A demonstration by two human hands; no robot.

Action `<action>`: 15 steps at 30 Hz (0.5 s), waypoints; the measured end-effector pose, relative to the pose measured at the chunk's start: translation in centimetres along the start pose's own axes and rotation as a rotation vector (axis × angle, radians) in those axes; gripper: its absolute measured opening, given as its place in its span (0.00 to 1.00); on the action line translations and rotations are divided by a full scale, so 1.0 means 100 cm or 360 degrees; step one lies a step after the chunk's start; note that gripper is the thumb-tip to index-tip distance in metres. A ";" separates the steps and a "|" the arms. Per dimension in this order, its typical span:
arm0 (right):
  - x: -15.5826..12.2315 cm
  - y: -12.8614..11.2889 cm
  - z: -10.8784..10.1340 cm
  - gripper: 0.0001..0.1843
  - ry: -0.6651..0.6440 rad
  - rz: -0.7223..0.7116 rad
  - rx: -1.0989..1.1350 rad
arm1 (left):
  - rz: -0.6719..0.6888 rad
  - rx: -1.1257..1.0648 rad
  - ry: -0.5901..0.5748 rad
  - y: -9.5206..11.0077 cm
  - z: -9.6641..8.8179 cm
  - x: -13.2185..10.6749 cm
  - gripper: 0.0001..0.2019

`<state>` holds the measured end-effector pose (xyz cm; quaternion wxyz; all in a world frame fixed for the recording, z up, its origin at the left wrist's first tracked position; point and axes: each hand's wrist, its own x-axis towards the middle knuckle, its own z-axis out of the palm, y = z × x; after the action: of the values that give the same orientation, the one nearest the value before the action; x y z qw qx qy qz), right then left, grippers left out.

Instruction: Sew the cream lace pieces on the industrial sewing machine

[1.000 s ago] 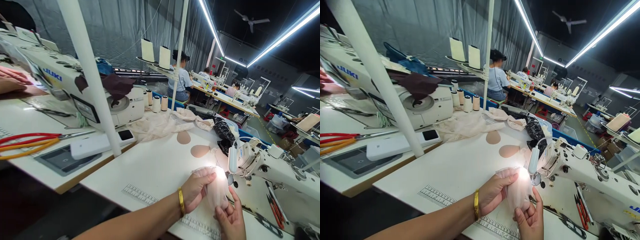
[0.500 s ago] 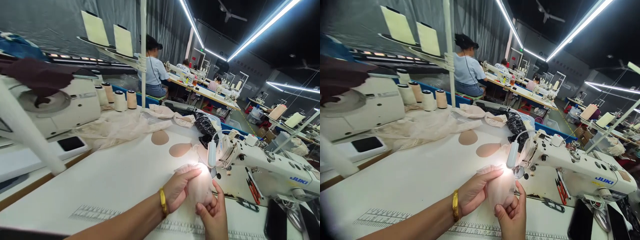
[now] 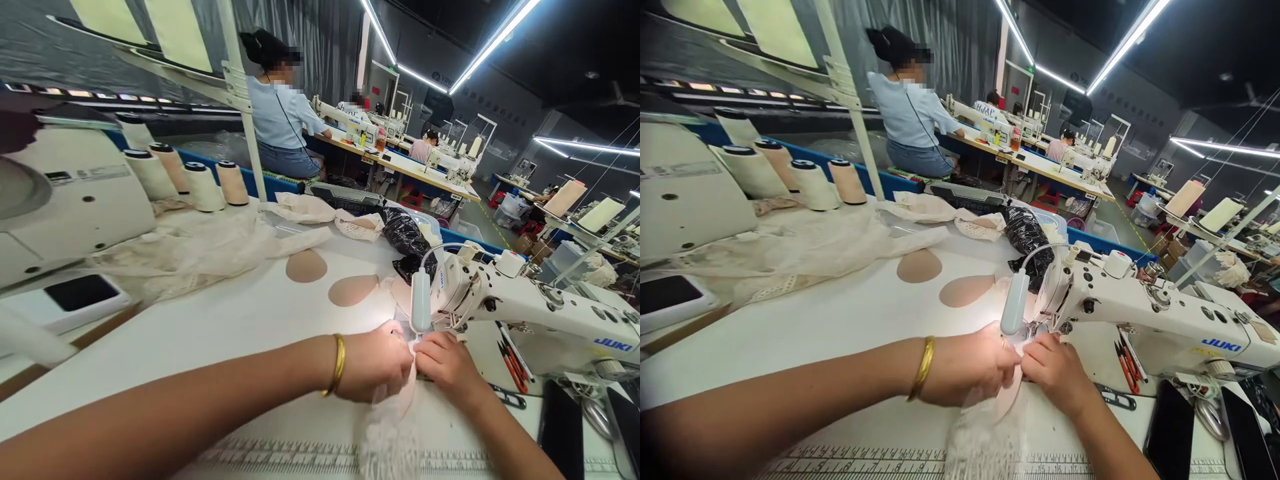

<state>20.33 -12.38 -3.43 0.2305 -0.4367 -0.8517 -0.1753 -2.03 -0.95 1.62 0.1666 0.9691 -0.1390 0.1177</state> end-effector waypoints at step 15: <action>-0.008 -0.001 -0.013 0.17 -0.0164 0.0316 0.0167 | -0.0281 0.0015 0.0059 -0.006 0.016 0.005 0.09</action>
<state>21.00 -13.61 -2.75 0.2251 -0.5147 -0.8230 -0.0840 -1.07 -1.12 0.16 0.1742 0.9760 -0.0494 0.1211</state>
